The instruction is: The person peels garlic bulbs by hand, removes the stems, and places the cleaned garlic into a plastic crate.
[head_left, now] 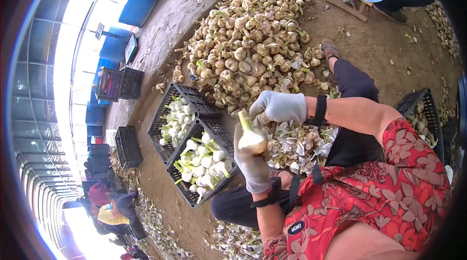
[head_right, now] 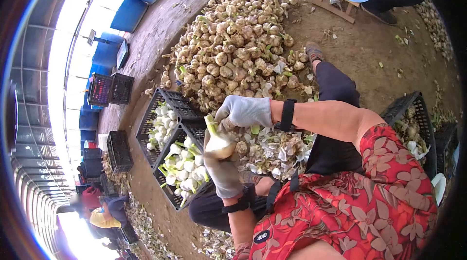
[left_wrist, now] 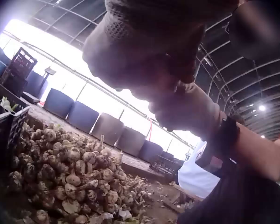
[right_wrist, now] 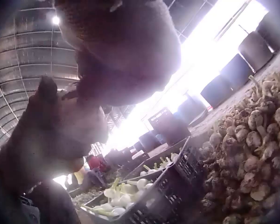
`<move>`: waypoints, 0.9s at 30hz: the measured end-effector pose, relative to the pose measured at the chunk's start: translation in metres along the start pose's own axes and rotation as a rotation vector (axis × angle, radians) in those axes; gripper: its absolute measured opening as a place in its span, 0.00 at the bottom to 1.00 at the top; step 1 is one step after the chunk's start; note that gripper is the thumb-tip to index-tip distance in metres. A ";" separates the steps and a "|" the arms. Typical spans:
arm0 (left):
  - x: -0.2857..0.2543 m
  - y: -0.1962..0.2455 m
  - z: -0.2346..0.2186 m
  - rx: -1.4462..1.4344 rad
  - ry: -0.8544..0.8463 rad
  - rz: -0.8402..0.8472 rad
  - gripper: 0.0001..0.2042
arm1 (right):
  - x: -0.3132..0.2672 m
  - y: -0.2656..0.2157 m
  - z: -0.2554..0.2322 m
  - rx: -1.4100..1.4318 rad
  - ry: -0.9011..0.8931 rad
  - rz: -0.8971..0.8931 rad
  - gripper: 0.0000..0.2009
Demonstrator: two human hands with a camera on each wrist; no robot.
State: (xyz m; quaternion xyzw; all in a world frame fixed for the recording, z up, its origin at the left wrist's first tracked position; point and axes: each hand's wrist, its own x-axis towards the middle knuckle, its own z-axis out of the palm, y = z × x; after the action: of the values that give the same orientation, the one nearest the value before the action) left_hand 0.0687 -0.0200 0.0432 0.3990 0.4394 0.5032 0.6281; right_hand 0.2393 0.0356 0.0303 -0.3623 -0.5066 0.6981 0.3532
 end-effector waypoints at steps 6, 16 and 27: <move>0.024 -0.049 -0.027 -0.147 -0.305 0.006 0.26 | 0.009 0.020 0.014 0.086 0.067 -0.005 0.10; 0.016 -0.048 -0.029 -0.405 0.202 -0.056 0.27 | 0.010 0.015 0.022 0.027 -0.053 -0.004 0.09; -0.005 -0.033 -0.048 -0.474 -0.170 -0.325 0.12 | 0.024 0.036 0.004 -0.908 0.457 -0.341 0.13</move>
State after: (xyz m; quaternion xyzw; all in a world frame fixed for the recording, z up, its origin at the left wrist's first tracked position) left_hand 0.0319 -0.0280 -0.0016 0.2062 0.3136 0.4494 0.8106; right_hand 0.2191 0.0460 -0.0071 -0.5340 -0.7195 0.2447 0.3705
